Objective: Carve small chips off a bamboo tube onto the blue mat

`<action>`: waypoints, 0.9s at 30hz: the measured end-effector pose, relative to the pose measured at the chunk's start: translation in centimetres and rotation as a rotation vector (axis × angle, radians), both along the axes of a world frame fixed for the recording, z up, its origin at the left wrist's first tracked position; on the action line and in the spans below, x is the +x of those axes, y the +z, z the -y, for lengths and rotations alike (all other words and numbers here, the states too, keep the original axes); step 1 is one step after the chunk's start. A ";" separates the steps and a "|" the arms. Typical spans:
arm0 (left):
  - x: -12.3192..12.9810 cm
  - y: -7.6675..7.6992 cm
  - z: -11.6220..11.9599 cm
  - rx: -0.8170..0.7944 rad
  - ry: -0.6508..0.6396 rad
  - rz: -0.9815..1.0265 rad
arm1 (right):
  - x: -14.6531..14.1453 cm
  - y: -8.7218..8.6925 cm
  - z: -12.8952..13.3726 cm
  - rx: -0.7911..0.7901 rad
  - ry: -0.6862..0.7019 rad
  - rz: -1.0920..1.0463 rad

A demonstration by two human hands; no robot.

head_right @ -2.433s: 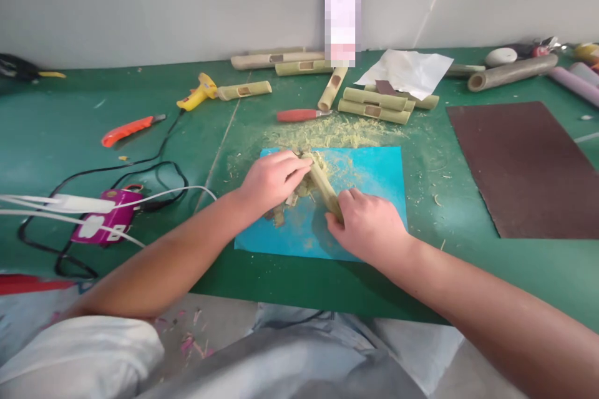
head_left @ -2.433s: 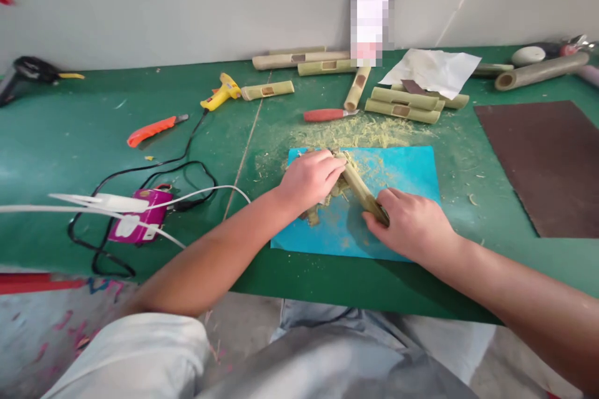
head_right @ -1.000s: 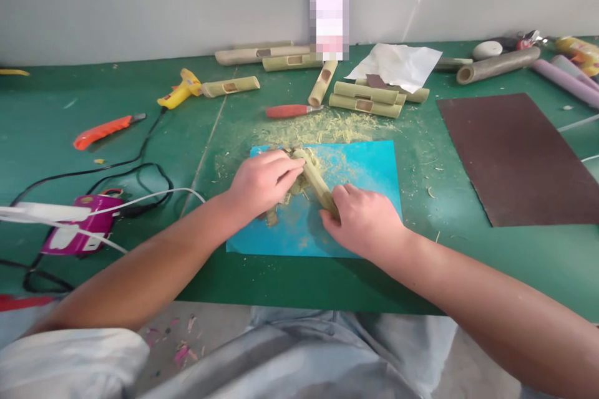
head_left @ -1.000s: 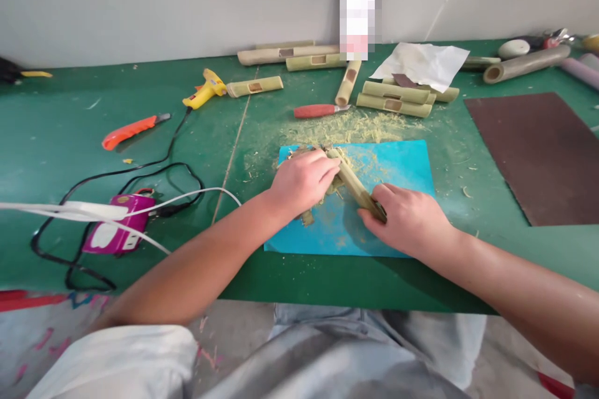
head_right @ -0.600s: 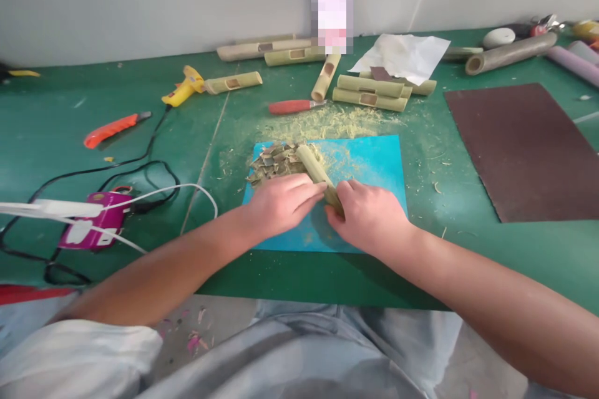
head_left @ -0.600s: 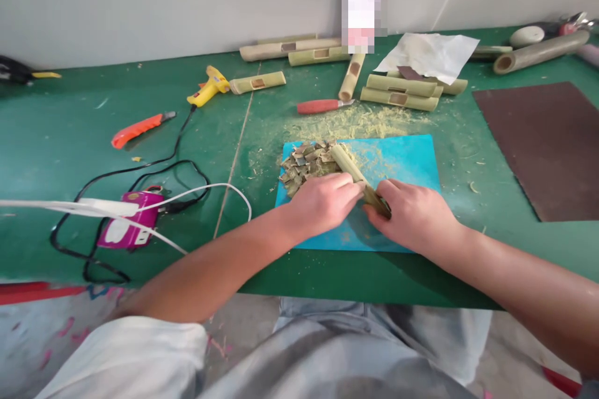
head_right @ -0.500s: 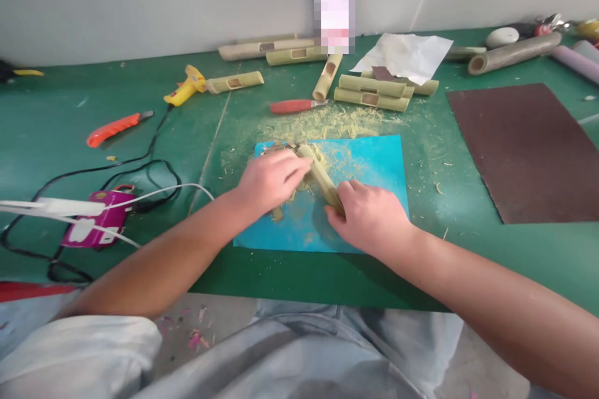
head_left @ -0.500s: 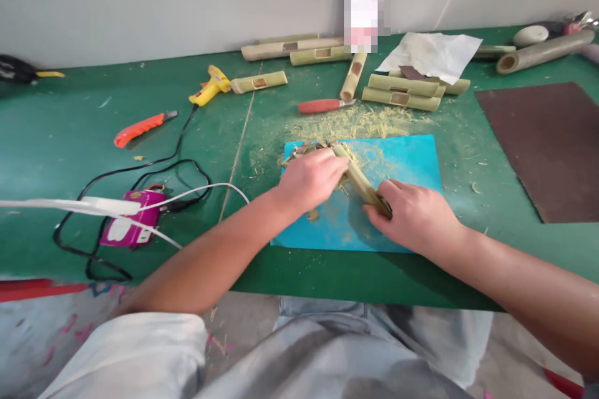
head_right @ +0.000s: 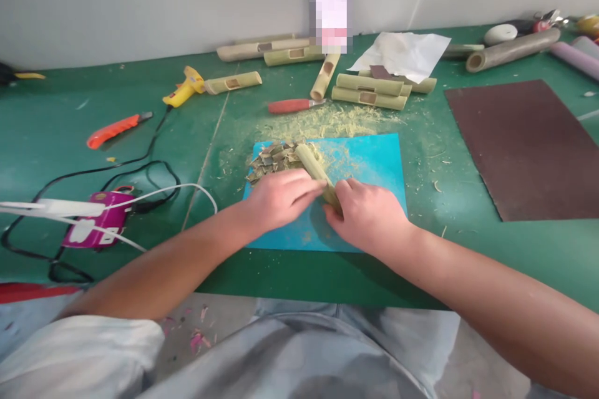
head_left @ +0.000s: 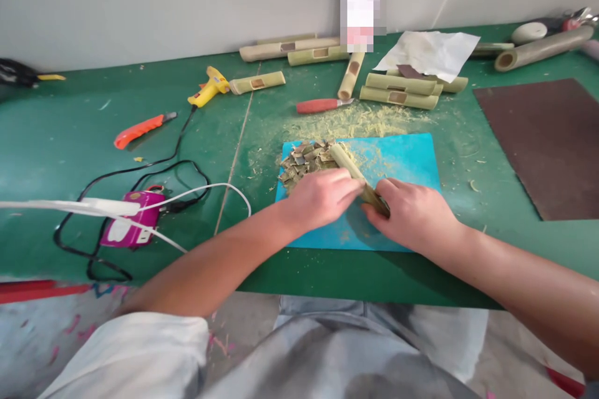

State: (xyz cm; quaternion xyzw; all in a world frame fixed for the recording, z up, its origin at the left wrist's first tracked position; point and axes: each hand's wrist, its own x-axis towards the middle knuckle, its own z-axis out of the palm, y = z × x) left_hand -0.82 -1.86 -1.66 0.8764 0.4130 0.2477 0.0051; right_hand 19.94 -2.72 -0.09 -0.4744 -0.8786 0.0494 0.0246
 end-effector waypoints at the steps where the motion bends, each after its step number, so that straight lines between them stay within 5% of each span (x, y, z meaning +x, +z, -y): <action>1: -0.2 -0.1 -0.3 0.016 0.037 0.017 | 0.0 0.0 0.0 0.001 -0.004 0.002; 4: -0.6 -0.3 -0.9 0.080 0.149 0.048 | 0.0 0.1 0.0 -0.003 -0.010 0.009; 9: 1.0 0.1 1.1 0.048 -0.055 -0.049 | 0.1 0.0 0.0 -0.007 0.003 -0.014; 15: 0.0 -0.1 0.0 0.104 0.073 -0.040 | 0.2 0.1 -0.1 -0.006 -0.008 -0.002; 27: -0.5 -0.5 -1.0 0.038 0.045 0.066 | 0.1 0.3 -0.2 -0.023 -0.021 0.002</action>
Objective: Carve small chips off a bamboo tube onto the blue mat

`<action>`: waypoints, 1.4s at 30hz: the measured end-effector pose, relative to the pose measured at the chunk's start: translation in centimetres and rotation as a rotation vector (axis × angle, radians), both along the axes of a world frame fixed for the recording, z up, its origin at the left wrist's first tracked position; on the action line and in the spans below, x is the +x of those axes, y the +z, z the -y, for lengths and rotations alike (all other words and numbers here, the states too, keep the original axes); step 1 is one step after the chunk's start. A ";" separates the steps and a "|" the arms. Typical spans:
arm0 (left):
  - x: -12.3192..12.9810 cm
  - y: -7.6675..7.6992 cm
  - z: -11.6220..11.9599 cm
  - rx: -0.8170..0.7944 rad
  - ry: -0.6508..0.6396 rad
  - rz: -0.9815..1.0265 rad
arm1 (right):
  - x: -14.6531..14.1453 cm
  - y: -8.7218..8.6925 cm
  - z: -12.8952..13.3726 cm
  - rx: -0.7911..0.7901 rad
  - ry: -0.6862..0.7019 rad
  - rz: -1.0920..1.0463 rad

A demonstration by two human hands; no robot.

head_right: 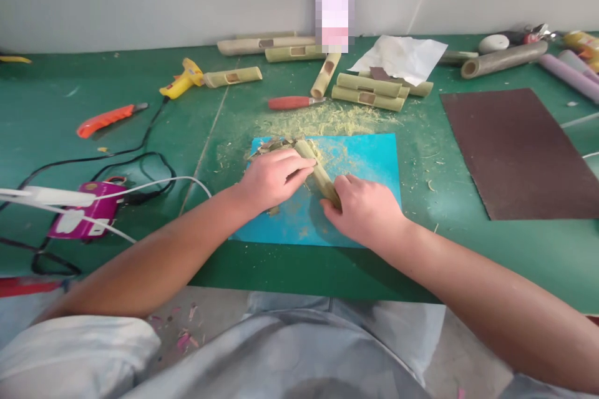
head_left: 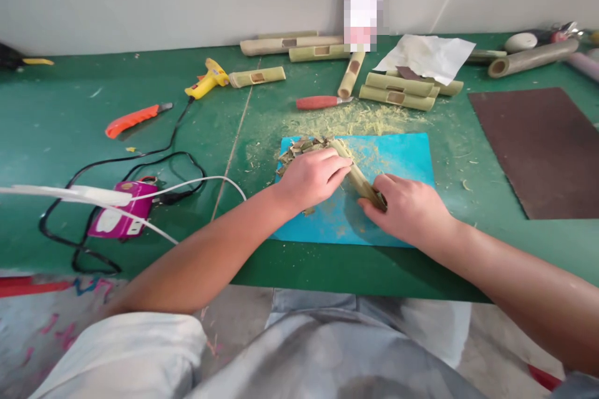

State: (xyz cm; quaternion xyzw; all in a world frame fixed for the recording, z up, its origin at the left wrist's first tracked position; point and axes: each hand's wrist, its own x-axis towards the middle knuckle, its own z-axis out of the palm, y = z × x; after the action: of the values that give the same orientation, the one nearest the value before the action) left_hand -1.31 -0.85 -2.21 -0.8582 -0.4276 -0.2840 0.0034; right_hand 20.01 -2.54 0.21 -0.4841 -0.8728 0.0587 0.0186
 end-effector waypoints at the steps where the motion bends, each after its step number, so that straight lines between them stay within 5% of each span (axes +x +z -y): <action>1: 0.0 0.0 -0.1 0.006 -0.001 0.005 | 0.0 0.0 0.0 -0.001 -0.001 -0.004; 42: 0.0 0.2 0.0 0.043 0.049 0.096 | 0.5 0.2 -0.4 0.113 -0.034 -0.027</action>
State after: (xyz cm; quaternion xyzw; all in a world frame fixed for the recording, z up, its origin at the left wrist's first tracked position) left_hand -1.29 -0.84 -2.01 -0.8325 -0.4420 -0.3338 0.0086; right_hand 20.54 -2.16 0.37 -0.4961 -0.8662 0.0155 0.0587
